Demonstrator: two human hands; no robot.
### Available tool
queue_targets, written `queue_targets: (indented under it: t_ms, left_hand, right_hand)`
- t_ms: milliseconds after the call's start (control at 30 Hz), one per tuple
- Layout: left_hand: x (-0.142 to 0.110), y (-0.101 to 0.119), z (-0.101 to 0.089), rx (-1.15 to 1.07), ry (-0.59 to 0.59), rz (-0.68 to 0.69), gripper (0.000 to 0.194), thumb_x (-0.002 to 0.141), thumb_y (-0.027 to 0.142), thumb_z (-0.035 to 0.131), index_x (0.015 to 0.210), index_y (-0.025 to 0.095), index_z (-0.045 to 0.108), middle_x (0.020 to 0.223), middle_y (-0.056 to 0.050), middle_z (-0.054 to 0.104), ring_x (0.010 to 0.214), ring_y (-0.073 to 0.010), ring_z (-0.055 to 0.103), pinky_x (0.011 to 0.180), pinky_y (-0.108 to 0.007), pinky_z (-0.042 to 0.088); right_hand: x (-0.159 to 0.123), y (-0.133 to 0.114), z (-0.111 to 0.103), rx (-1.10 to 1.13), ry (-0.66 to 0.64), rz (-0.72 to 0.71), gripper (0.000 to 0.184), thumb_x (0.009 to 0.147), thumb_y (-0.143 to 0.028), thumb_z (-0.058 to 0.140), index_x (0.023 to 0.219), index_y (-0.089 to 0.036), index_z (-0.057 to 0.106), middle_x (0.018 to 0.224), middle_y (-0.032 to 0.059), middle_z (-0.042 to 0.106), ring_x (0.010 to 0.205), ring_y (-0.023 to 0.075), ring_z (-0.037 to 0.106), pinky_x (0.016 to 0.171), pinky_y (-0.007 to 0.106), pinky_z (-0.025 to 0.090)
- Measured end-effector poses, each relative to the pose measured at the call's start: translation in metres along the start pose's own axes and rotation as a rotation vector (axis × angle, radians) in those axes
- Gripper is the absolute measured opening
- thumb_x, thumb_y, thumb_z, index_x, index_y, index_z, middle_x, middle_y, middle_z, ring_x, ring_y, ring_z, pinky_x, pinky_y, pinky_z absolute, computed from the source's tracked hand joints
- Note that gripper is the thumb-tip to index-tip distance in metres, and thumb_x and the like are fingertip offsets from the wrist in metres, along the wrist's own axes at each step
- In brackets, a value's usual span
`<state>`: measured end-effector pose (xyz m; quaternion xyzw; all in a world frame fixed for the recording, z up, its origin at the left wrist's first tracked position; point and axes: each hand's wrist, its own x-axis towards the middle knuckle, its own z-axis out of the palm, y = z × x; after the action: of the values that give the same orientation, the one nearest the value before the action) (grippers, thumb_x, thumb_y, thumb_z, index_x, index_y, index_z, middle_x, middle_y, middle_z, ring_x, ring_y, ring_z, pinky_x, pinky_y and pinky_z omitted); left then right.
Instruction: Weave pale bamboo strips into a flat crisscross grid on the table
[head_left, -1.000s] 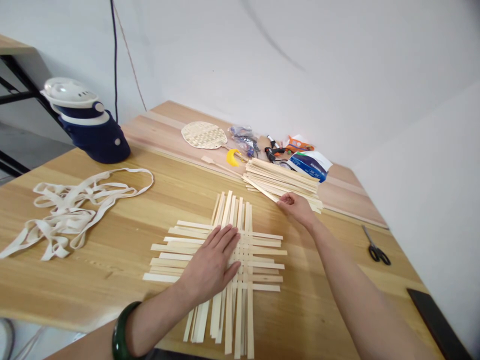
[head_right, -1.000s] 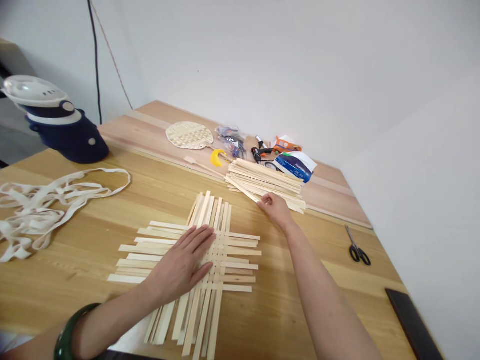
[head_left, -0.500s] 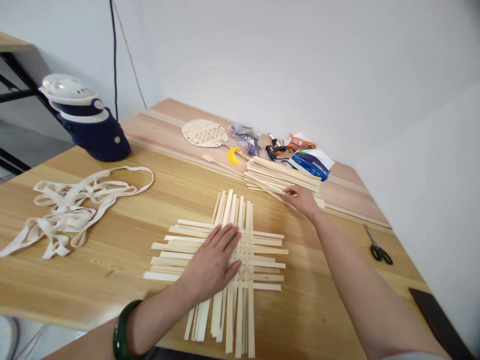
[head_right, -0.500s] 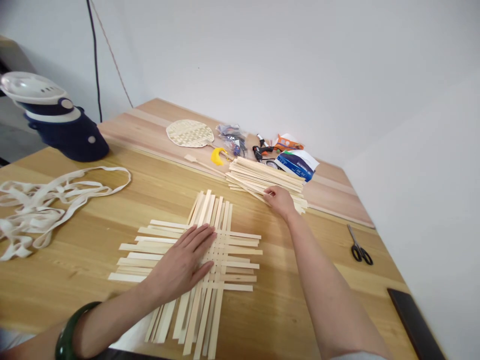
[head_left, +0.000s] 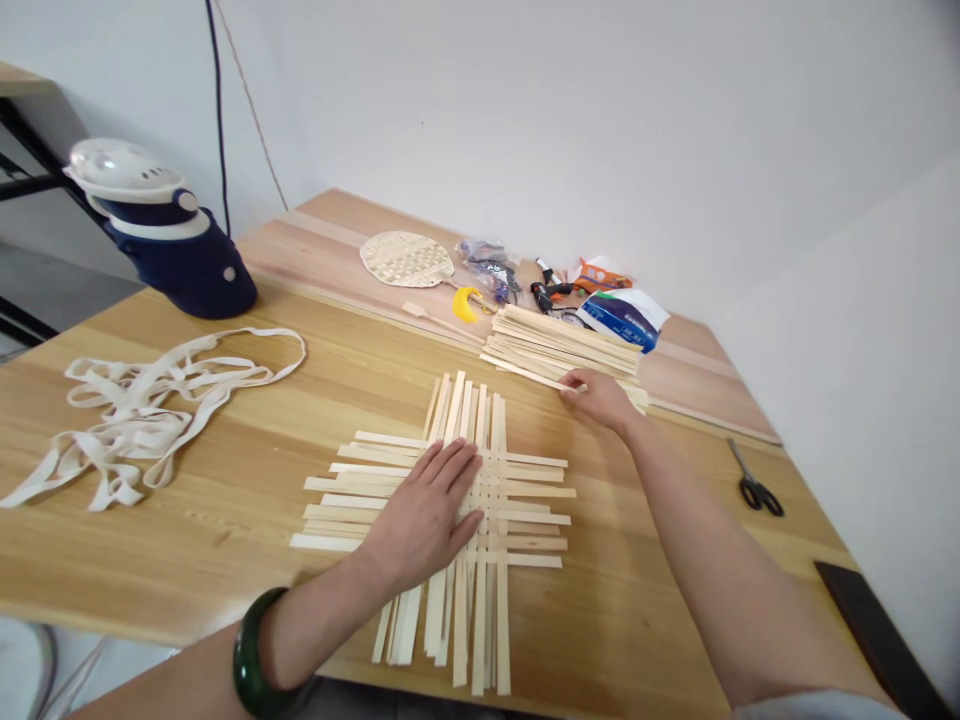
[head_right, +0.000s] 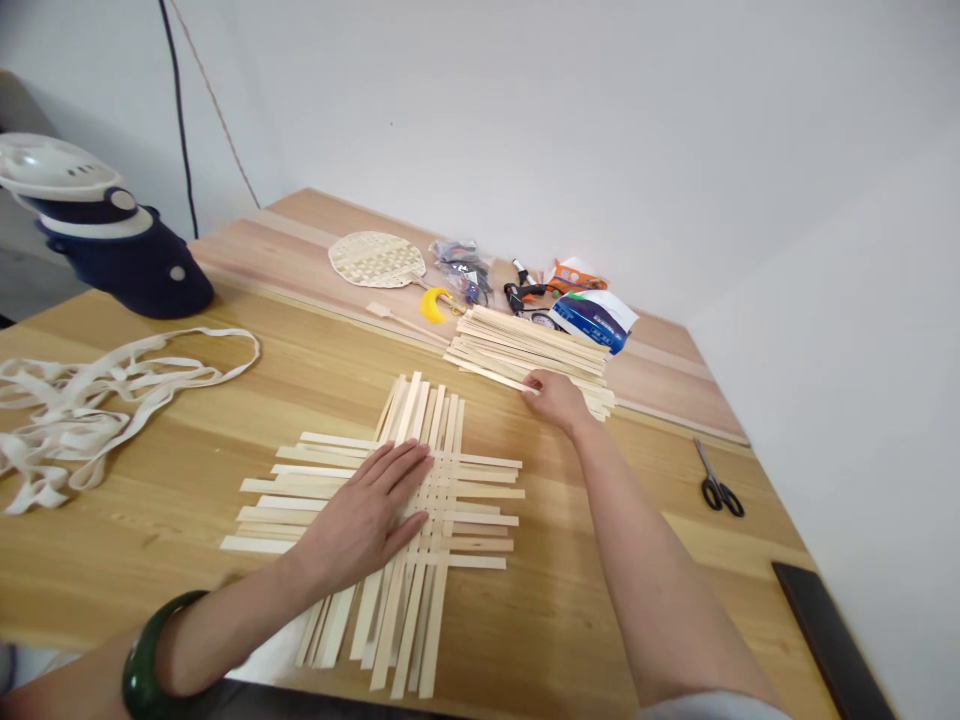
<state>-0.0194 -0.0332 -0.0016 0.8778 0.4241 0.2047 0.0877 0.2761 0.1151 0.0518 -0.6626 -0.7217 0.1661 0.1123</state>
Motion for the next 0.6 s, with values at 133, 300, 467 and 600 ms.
queue_targets:
  t_ms: [133, 300, 467, 600]
  left_hand:
    - [0.000, 0.000, 0.000, -0.023, -0.025, 0.001, 0.052, 0.098, 0.039, 0.047, 0.141, 0.009, 0.047, 0.148, -0.013, 0.048, 0.143, -0.0275, 0.035, 0.122, -0.047, 0.027]
    - [0.001, -0.005, -0.011, -0.247, 0.052, -0.031, 0.051, 0.097, 0.033, 0.049, 0.143, 0.012, 0.043, 0.149, -0.015, 0.045, 0.141, -0.0266, 0.040, 0.119, -0.047, 0.035]
    - [0.003, -0.004, -0.043, -0.667, 0.204, -0.273, 0.039, 0.096, 0.037, 0.053, 0.132, 0.023, 0.058, 0.138, -0.010, 0.057, 0.128, -0.0246, 0.054, 0.111, -0.045, 0.044]
    - [0.003, 0.008, -0.056, -1.225, 0.078, -0.618, 0.047, 0.085, 0.043, 0.067, 0.125, 0.020, 0.063, 0.121, -0.009, 0.068, 0.102, -0.0218, 0.068, 0.093, -0.039, 0.056]
  right_hand:
    - [-0.009, -0.003, -0.003, 0.043, 0.076, 0.037, 0.013, 0.077, -0.024, 0.058, 0.083, -0.018, 0.067, 0.086, 0.0066, 0.072, 0.079, 0.0193, 0.062, 0.070, 0.028, 0.046]
    - [-0.055, -0.021, -0.012, 0.430, 0.042, 0.101, 0.029, 0.079, -0.042, 0.062, 0.093, -0.017, 0.066, 0.080, 0.0043, 0.069, 0.055, 0.0106, 0.051, 0.049, 0.022, 0.041]
    - [-0.124, -0.056, -0.014, 0.777, -0.143, 0.184, 0.041, 0.080, -0.057, 0.067, 0.083, -0.016, 0.069, 0.075, 0.0051, 0.069, 0.054, 0.0101, 0.053, 0.049, 0.023, 0.045]
    - [-0.169, -0.084, 0.004, 0.955, -0.369, 0.227, 0.041, 0.084, -0.057, 0.066, 0.081, -0.017, 0.070, 0.077, 0.0055, 0.071, 0.057, 0.0122, 0.062, 0.057, 0.026, 0.053]
